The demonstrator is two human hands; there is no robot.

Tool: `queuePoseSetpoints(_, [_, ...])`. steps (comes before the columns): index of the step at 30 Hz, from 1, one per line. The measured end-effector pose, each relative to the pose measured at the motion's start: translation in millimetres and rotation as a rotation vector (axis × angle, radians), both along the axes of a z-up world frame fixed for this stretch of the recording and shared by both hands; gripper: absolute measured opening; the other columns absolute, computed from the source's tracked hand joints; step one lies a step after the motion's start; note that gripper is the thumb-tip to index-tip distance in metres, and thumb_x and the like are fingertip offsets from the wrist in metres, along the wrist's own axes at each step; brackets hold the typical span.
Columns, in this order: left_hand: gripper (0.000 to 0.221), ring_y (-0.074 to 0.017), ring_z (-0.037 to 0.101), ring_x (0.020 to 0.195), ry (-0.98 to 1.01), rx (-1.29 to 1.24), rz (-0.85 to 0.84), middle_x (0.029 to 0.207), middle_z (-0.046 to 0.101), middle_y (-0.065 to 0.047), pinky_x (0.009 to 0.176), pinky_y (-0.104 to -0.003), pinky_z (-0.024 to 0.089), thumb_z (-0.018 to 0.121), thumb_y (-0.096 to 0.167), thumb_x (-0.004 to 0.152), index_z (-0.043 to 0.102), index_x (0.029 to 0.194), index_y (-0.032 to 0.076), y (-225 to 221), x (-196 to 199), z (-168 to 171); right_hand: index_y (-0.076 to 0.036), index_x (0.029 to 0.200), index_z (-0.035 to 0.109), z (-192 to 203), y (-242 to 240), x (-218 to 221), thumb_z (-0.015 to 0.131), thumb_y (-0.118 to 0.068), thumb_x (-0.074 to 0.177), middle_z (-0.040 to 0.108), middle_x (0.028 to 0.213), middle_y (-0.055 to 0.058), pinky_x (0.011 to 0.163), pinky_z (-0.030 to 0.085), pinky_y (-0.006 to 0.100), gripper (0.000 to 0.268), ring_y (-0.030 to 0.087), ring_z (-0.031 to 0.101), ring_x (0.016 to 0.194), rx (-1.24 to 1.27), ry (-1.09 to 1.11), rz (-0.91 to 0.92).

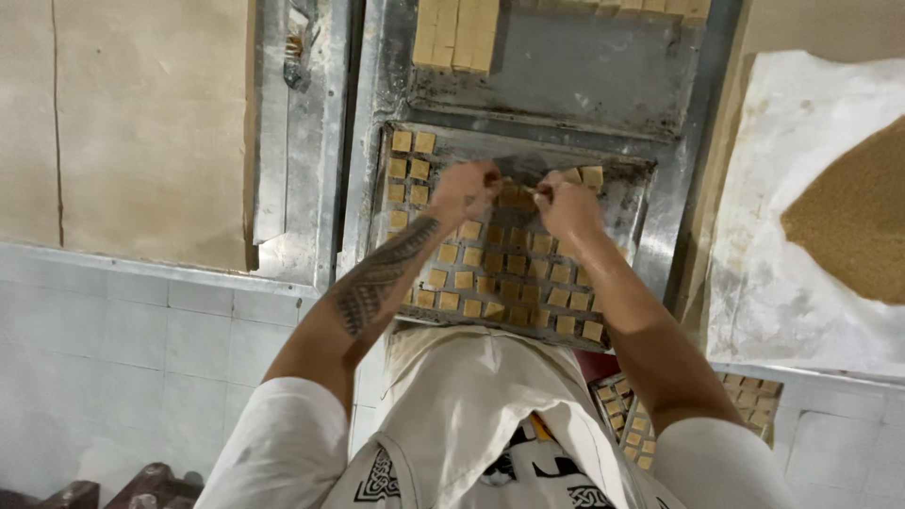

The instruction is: The person places small rectangular pieces of dough from a large block onto a metal baking tray by hand, arranging them in neat rows.

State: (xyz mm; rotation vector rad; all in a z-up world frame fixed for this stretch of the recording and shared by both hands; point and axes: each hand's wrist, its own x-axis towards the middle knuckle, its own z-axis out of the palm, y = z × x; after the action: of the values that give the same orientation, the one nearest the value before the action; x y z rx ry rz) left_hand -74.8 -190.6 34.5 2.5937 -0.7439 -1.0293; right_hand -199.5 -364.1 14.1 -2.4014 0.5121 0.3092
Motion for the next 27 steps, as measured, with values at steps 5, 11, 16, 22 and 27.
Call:
queuePoseSetpoints(5, [0.026,-0.0247,0.068,0.079,-0.303,-0.232,-0.025,0.093,0.072,-0.010,0.071,-0.040,0.057,0.063,0.031,0.095,0.069,0.110,0.010,66,49,-14,-0.004,0.117,0.064,14,16,25,0.066,-0.023,0.099,0.074,0.097,0.019,0.073,0.058,0.048,0.026,0.033,0.074,0.084,-0.003,-0.078,-0.012])
queuePoseSetpoints(11, [0.027,-0.0373,0.066,0.089,-0.299,-0.431,-0.198,0.097,0.071,-0.017,0.077,-0.049,0.052,0.065,0.018,0.087,0.068,0.111,0.008,94,87,-58,-0.005,0.120,0.064,13,69,89,0.069,-0.016,0.096,0.074,0.101,0.021,0.079,0.055,0.052,0.026,0.040,0.071,0.091,0.003,-0.012,0.189])
queuePoseSetpoints(16, [0.031,-0.0378,0.062,0.107,-0.188,-0.173,-0.215,0.103,0.070,-0.015,0.096,-0.057,0.040,0.065,0.014,0.086,0.068,0.117,0.014,85,86,-52,-0.010,0.129,0.064,-2,75,110,0.069,-0.017,0.096,0.068,0.125,0.022,0.088,0.054,0.054,0.034,0.043,0.067,0.104,-0.055,0.116,0.181])
queuePoseSetpoints(22, [0.044,-0.0353,0.041,0.131,-0.447,-0.134,-0.269,0.133,0.055,-0.015,0.102,-0.057,0.033,0.069,0.014,0.083,0.066,0.127,0.013,86,67,-55,-0.009,0.139,0.058,-11,84,98,0.074,-0.021,0.095,0.049,0.149,0.019,0.104,0.050,0.053,0.048,0.042,0.058,0.127,-0.104,0.120,0.212])
queuePoseSetpoints(27, [0.043,-0.0357,0.041,0.133,-0.523,-0.142,-0.282,0.138,0.053,-0.014,0.102,-0.057,0.035,0.070,0.017,0.087,0.065,0.130,0.012,86,61,-46,-0.013,0.140,0.058,15,78,85,0.076,-0.023,0.091,0.044,0.149,0.018,0.106,0.046,0.050,0.053,0.040,0.053,0.128,-0.046,0.117,0.081])
